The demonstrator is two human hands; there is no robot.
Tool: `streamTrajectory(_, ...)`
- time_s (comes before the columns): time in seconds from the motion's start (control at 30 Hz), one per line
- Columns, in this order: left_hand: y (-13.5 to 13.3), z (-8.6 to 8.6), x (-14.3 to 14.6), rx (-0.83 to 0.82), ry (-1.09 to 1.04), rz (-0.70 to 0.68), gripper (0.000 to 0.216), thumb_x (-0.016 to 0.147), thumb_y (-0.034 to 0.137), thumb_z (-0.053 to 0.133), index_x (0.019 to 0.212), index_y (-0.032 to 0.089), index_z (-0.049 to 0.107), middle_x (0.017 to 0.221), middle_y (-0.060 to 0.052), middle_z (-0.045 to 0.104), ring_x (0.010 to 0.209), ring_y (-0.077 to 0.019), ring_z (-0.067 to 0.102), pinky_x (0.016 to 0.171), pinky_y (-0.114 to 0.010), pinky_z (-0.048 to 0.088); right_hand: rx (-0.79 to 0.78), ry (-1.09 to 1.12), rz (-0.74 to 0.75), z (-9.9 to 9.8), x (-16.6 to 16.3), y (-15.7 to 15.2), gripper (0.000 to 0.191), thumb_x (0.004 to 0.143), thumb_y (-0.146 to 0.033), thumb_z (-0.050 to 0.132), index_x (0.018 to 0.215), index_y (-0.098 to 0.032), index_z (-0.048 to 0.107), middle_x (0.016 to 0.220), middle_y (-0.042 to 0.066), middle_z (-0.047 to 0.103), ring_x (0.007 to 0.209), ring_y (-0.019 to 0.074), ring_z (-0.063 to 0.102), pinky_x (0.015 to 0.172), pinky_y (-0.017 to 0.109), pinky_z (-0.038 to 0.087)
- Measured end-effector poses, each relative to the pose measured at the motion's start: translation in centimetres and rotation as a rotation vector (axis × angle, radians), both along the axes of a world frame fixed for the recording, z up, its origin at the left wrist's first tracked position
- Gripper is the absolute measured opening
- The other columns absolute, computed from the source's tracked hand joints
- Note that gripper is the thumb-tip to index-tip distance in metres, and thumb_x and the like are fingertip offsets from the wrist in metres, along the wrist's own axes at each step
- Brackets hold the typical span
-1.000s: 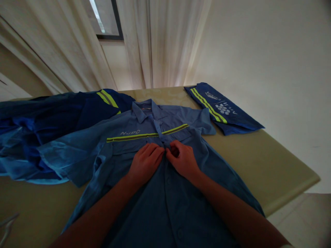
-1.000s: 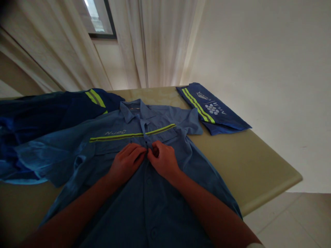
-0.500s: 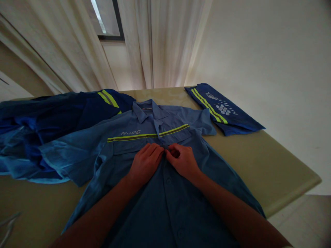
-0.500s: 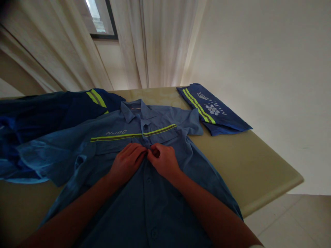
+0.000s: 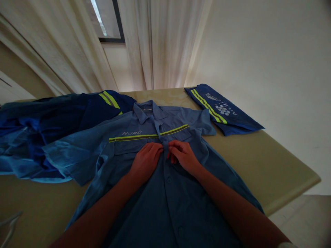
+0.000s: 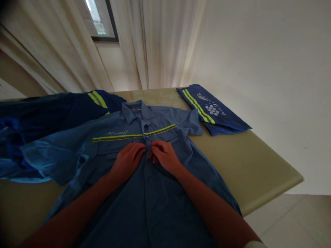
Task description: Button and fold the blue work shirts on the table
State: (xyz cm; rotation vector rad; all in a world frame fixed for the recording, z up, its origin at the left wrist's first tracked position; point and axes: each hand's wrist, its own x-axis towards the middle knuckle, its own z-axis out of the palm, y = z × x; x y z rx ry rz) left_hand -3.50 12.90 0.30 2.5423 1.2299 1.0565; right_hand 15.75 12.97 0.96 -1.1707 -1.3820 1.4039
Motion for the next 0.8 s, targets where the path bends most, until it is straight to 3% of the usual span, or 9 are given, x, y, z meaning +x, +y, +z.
streamTrajectory(0.2,0.2,-0.4,-0.2,-0.042,-0.066,-0.033,0.012,0.102,0.016,0.052,0.096,0.019,0.063,0.088,-0.004,0.070,0.082,-0.0191,0.066,0.078,-0.032,0.054,0.016,-0.073,0.016,-0.3,0.0,0.1,0.016,0.086,-0.034,0.066,0.091,-0.019,0.066,0.068,-0.002,0.068,0.049,0.0105,0.057,0.047,0.020,0.044)
streamTrajectory(0.43,1.0,-0.4,-0.8,-0.388,-0.237,-0.079,0.010,0.097,0.018,0.058,0.095,0.020,0.067,0.089,-0.002,0.073,0.083,-0.0178,0.070,0.078,-0.030,0.054,0.153,-0.260,0.013,-0.2,0.0,-0.2,0.010,0.086,-0.027,0.068,0.090,-0.018,0.069,0.070,0.000,0.070,0.062,0.0135,0.064,0.058,0.022,0.046)
streamTrajectory(0.57,0.8,0.5,-0.8,-0.536,-0.273,-0.066,0.016,0.100,0.031,0.058,0.099,0.021,0.069,0.090,-0.002,0.075,0.080,-0.0175,0.070,0.073,-0.029,0.054,0.258,-0.421,-0.038,-0.2,-0.2,-0.6,0.007,0.085,-0.019,0.069,0.091,-0.019,0.070,0.071,-0.002,0.070,0.062,0.0129,0.063,0.062,0.022,0.047)
streamTrajectory(0.67,0.8,0.5,-0.7,-0.588,-0.317,-0.032,0.020,0.095,0.039,0.066,0.103,0.021,0.068,0.091,-0.002,0.076,0.080,-0.0183,0.071,0.072,-0.029,0.055,0.297,-0.506,-0.033,-0.1,-0.5,-0.8,0.008,0.086,-0.017,0.070,0.093,-0.019,0.071,0.071,-0.002,0.071,0.063,0.0131,0.064,0.064,0.023,0.047)
streamTrajectory(0.8,1.1,-0.2,-0.8,-0.584,-0.351,-0.019,0.016,0.095,0.031,0.061,0.105,0.020,0.067,0.092,-0.003,0.076,0.081,-0.0185,0.073,0.075,-0.030,0.057,0.305,-0.542,-0.015,-0.1,-0.6,-0.7,0.007,0.087,-0.016,0.070,0.094,-0.020,0.070,0.072,-0.002,0.071,0.064,0.0128,0.065,0.065,0.023,0.047)
